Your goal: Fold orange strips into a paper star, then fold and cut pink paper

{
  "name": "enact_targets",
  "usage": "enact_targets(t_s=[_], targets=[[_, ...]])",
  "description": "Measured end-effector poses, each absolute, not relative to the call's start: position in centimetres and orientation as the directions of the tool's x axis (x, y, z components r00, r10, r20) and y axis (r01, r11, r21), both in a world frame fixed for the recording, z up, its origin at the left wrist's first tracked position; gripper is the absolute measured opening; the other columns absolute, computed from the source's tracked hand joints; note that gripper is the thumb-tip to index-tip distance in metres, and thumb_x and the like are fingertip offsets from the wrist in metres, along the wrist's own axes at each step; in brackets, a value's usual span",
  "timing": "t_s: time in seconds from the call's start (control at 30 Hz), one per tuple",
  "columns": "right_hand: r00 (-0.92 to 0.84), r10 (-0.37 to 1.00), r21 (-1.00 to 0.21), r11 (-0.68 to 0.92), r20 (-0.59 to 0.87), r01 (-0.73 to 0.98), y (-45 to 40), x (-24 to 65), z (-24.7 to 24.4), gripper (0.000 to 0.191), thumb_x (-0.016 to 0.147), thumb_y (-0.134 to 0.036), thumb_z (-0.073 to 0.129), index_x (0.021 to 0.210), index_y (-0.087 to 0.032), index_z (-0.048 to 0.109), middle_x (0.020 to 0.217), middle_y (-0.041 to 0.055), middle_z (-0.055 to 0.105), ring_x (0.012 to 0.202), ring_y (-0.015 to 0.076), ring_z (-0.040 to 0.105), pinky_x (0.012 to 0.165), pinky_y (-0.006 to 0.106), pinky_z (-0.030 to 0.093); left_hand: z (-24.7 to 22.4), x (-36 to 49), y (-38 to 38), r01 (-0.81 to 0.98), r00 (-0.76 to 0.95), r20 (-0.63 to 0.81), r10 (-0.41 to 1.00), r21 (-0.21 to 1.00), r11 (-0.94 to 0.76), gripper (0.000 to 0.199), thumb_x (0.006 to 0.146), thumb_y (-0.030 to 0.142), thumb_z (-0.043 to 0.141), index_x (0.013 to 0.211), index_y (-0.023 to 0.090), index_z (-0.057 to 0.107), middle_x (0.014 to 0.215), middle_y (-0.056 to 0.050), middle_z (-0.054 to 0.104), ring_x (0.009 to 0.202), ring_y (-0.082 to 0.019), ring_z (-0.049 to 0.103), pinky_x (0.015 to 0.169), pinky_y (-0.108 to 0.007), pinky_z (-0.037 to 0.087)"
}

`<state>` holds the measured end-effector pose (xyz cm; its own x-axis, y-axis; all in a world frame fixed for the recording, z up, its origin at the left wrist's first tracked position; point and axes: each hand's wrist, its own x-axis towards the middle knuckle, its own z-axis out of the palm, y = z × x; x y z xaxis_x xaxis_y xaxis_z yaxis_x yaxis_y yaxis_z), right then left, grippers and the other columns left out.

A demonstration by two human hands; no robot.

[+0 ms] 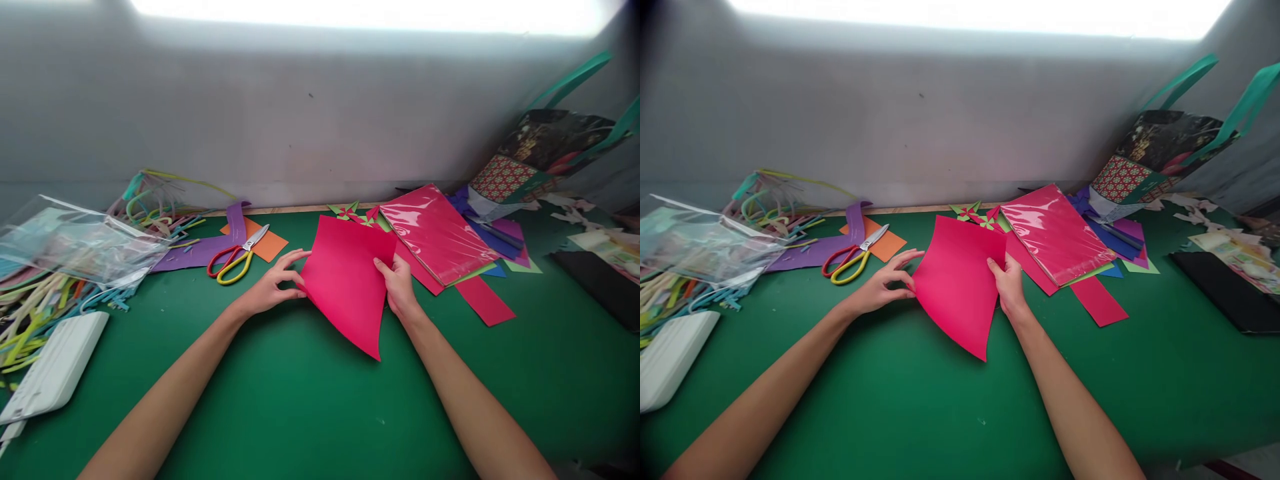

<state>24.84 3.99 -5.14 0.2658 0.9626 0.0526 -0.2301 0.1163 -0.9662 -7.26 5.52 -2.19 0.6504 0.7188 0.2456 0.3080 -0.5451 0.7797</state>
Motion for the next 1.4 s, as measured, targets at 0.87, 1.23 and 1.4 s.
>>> enact_targets(t_s=[0.87,1.23,1.4], targets=[[-0.003,0.999,-0.978,-0.038,-0.038,-0.205,2.7,23.2,-4.0,0.016,0.067,-0.030,0.084,0.077,-0.020,0.076,0.069,-0.0010,0.073,0.061,0.0181,0.062,0.054,0.028,0.047,-3.0,-6.2,5.4,0.138,0.213,0.099,0.972,0.982,-0.130,0.035,0.087,0.049,0.075,0.106,0.020,0.071,0.112,-0.008,0.075,0.104,-0.027,0.070,0.089,-0.037,0.058],[-0.051,0.998,-0.975,-0.056,-0.046,-0.213,2.8,23.1,-4.3,0.027,0.069,-0.031,0.085,0.094,-0.022,0.079,0.090,0.0016,0.079,0.090,0.0266,0.073,0.074,0.036,0.059,-2.9,-6.1,5.5,0.196,0.143,0.187,0.972,0.957,-0.213,0.033,0.088,0.046,0.072,0.106,0.019,0.067,0.105,-0.007,0.073,0.095,-0.023,0.068,0.082,-0.034,0.057],[-0.053,0.997,-0.975,-0.064,-0.053,-0.212,2.8,23.2,-4.4,0.028,0.068,-0.032,0.086,0.094,-0.022,0.079,0.090,0.0020,0.080,0.091,0.0276,0.074,0.074,0.037,0.060,-2.7,-6.1,5.5,0.208,0.152,0.188,0.970,0.954,-0.218,0.032,0.088,0.045,0.071,0.107,0.020,0.065,0.107,-0.007,0.072,0.096,-0.023,0.069,0.084,-0.035,0.057]])
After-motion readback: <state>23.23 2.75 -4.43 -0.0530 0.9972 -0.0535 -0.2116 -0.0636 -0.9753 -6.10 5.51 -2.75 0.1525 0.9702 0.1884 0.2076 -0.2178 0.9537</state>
